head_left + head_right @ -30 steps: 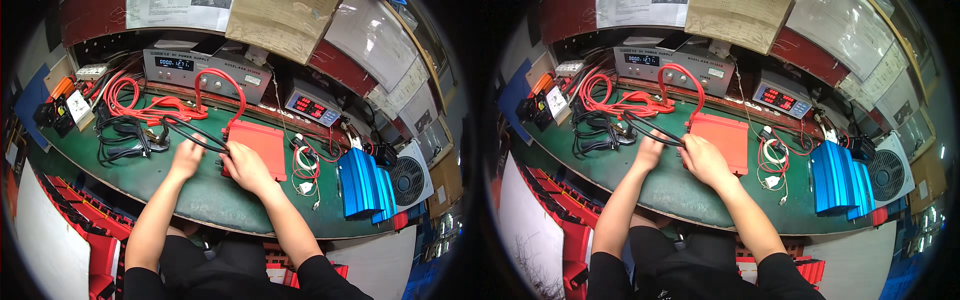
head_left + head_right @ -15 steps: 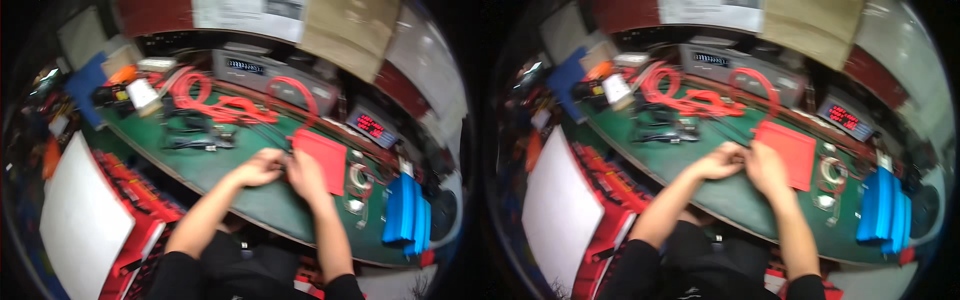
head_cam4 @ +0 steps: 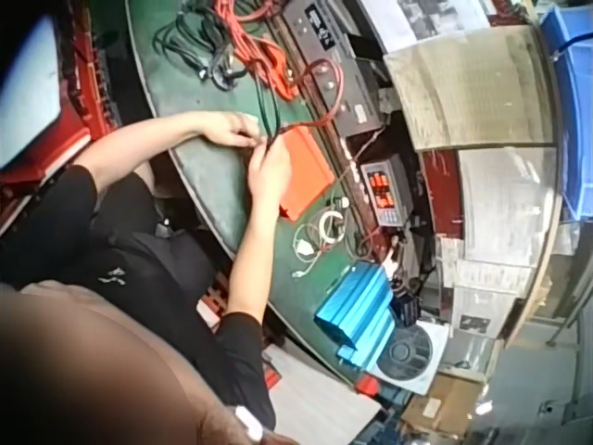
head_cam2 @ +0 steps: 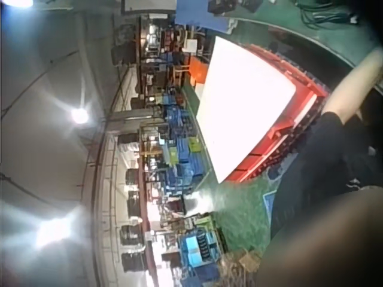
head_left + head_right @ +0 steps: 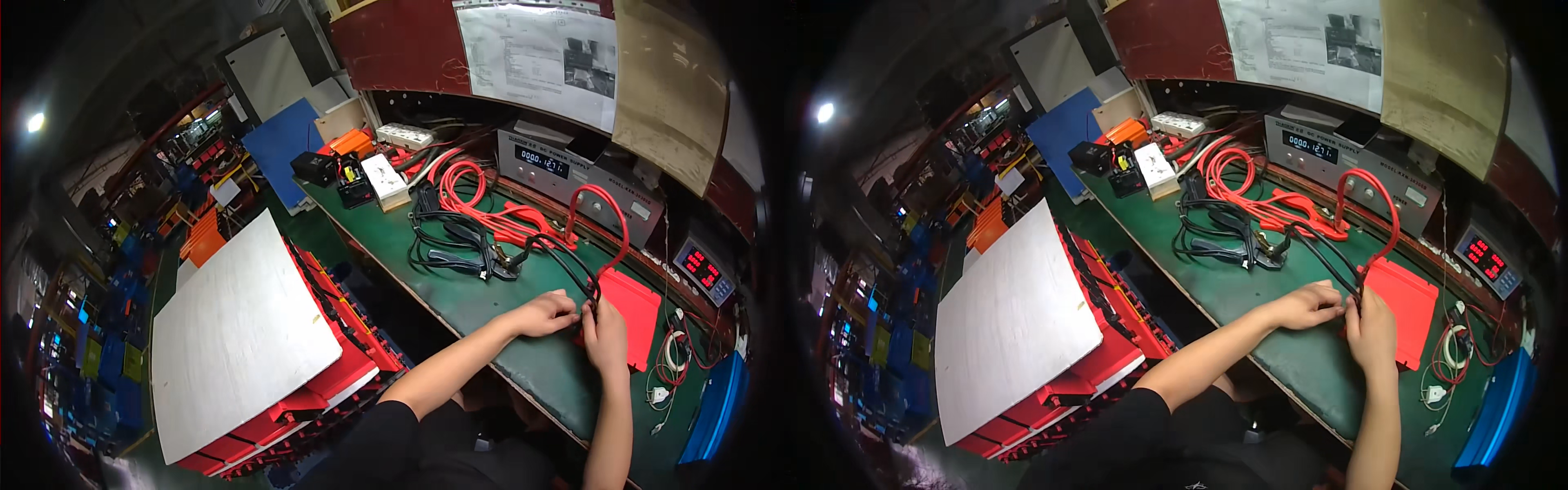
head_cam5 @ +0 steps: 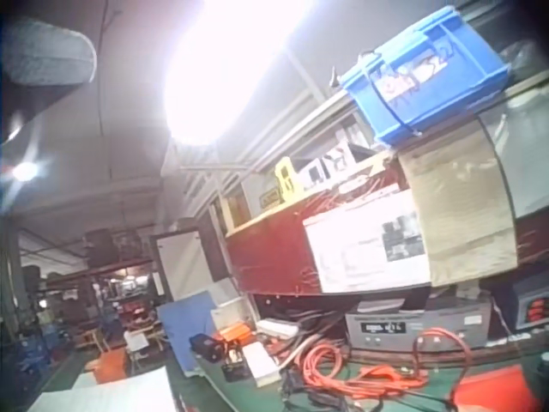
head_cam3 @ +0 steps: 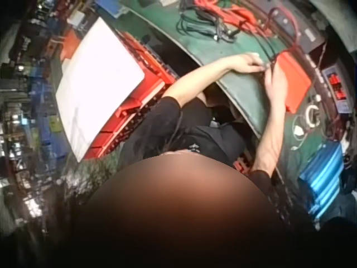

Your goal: Connecting power inverters to a test rig, checking readings on multimeters, and sorting the units.

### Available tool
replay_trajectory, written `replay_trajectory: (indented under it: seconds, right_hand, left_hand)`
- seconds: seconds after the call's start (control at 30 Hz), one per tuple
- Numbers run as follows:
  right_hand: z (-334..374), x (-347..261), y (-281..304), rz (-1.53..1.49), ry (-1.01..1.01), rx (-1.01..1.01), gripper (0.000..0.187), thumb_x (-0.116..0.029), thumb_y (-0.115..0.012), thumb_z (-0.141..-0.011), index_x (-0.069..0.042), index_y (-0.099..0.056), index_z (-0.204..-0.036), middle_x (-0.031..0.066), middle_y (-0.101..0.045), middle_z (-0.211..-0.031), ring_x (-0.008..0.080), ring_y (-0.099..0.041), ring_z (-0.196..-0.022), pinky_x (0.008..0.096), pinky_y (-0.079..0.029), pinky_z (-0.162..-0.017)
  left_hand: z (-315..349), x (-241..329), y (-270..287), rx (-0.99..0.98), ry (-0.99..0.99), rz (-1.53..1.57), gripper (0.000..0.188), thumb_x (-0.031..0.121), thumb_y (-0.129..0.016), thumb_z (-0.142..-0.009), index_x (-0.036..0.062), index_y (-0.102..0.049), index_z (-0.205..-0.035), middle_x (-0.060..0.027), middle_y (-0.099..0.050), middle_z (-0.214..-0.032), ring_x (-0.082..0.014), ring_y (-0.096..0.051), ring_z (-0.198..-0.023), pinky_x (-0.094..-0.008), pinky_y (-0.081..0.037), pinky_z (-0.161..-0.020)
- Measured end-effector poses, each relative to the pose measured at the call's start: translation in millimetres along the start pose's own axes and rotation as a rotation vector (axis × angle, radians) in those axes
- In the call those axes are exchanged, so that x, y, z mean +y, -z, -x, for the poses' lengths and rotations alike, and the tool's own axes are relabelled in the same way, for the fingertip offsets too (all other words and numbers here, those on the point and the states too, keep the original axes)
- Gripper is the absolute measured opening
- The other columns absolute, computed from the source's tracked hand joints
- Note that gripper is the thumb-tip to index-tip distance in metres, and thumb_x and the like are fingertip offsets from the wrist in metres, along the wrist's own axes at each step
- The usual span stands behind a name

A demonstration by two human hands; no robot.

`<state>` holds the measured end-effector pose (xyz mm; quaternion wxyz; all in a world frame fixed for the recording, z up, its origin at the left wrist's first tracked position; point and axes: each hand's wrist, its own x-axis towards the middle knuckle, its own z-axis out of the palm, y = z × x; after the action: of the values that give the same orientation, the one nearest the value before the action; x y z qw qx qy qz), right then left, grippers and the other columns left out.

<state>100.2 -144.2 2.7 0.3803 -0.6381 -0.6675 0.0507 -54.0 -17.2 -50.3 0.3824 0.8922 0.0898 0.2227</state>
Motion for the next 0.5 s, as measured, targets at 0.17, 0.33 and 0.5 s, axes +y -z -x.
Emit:
replay_trajectory:
  seconds: [0.17,0.33,0.5]
  right_hand:
    - [9,4,1,0.05,-0.022,0.011,0.017,-0.015,-0.055,-0.094,0.001,-0.055,-0.099,0.0206,-0.064,-0.087,0.0422,-0.062,-0.084,0.0477,-0.048,-0.072]
    - [-3,1,0,0.029,0.051,0.003,0.03,-0.024,-0.056,-0.093,0.003,-0.054,-0.105,0.0258,-0.063,-0.095,0.0441,-0.061,-0.092,0.0505,-0.048,-0.078]
    - [-11,12,-11,-0.029,0.024,0.018,0.027,-0.023,-0.058,-0.086,-0.001,-0.057,-0.102,0.022,-0.066,-0.095,0.0406,-0.064,-0.093,0.0512,-0.051,-0.079]
  left_hand:
    - [-2,19,-3,-0.098,-0.2,-0.418,0.035,0.028,-0.057,-0.084,-0.0026,-0.061,-0.102,-0.0183,-0.064,-0.097,-0.0366,-0.059,-0.099,-0.0438,-0.047,-0.088]
    - [-8,39,-13,-0.212,-0.023,-1.226,0.021,0.016,-0.053,-0.079,-0.0004,-0.066,-0.083,-0.0226,-0.069,-0.08,-0.036,-0.067,-0.075,-0.0493,-0.054,-0.062]
    - [-11,49,-10,-0.196,0.007,-1.49,0.009,0.02,-0.062,-0.076,0.0165,-0.066,-0.069,-0.0037,-0.065,-0.064,-0.0217,-0.066,-0.058,-0.039,-0.052,-0.051]
